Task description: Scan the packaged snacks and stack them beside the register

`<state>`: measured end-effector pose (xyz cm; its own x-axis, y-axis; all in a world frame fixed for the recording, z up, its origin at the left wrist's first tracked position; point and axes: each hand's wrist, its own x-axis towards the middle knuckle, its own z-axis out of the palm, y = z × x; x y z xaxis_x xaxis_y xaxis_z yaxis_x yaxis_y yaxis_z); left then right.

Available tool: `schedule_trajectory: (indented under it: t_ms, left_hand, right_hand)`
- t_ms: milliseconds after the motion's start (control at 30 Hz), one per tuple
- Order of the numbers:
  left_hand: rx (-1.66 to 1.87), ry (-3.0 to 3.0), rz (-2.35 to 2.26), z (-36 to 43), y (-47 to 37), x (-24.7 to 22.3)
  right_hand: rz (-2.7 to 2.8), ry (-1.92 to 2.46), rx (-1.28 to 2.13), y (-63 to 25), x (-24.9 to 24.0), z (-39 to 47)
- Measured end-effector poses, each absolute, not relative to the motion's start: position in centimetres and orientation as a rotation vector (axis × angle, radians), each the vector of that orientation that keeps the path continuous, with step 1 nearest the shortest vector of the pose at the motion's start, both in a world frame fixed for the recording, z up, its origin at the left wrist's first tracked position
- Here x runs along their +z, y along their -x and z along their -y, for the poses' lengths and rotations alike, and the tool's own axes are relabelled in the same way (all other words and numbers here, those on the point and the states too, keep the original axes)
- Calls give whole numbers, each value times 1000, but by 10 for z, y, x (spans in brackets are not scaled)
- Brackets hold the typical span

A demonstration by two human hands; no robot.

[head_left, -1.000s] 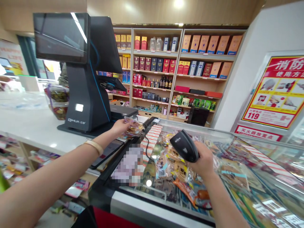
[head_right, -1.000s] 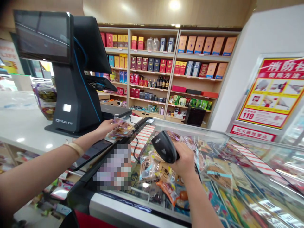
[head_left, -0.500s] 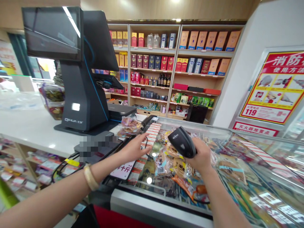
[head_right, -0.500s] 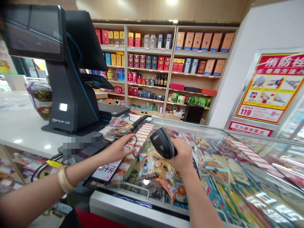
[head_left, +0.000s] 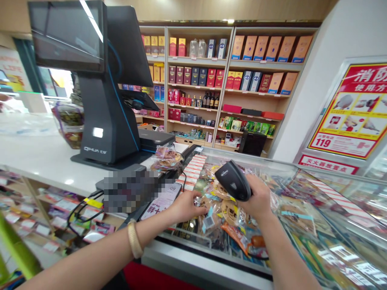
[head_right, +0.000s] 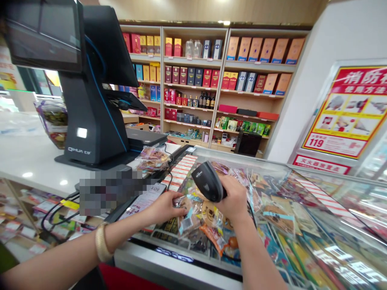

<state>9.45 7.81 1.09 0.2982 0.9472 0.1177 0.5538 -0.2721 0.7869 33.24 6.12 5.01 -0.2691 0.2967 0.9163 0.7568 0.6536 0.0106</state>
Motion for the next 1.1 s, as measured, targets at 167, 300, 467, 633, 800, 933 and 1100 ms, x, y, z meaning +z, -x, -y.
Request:
schedule_trajectory:
  t_ms: [167,300,467,633,800,933,1100]
  left_hand:
    - [675,-1451,-1107,-58,-82,20]
    - [781,-1314,-1040,-43,-61,29]
    - [1211,-1331,-1090,-46,-38,44]
    - [1487,-1245,-1011,-52,-34,60]
    - [1544,-1208,-934,-53,-42,60]
    - [1556,-1216,-877,-56,-47,57]
    - [1574,-1221,-870,-56,-49,56]
  right_hand:
    - [1859,825,-554,-332,50,-62]
    - [1892,832,-530,-333,49,-63]
    - [1999,837,-431,-330,52,-59]
    - [2124,843,-334,-324,56,-51]
    - [2170,887,-291,-320,59,-45]
    - [2195,921,-321,-317,63,-42]
    - [2194,924,-339,-316,64,-41]
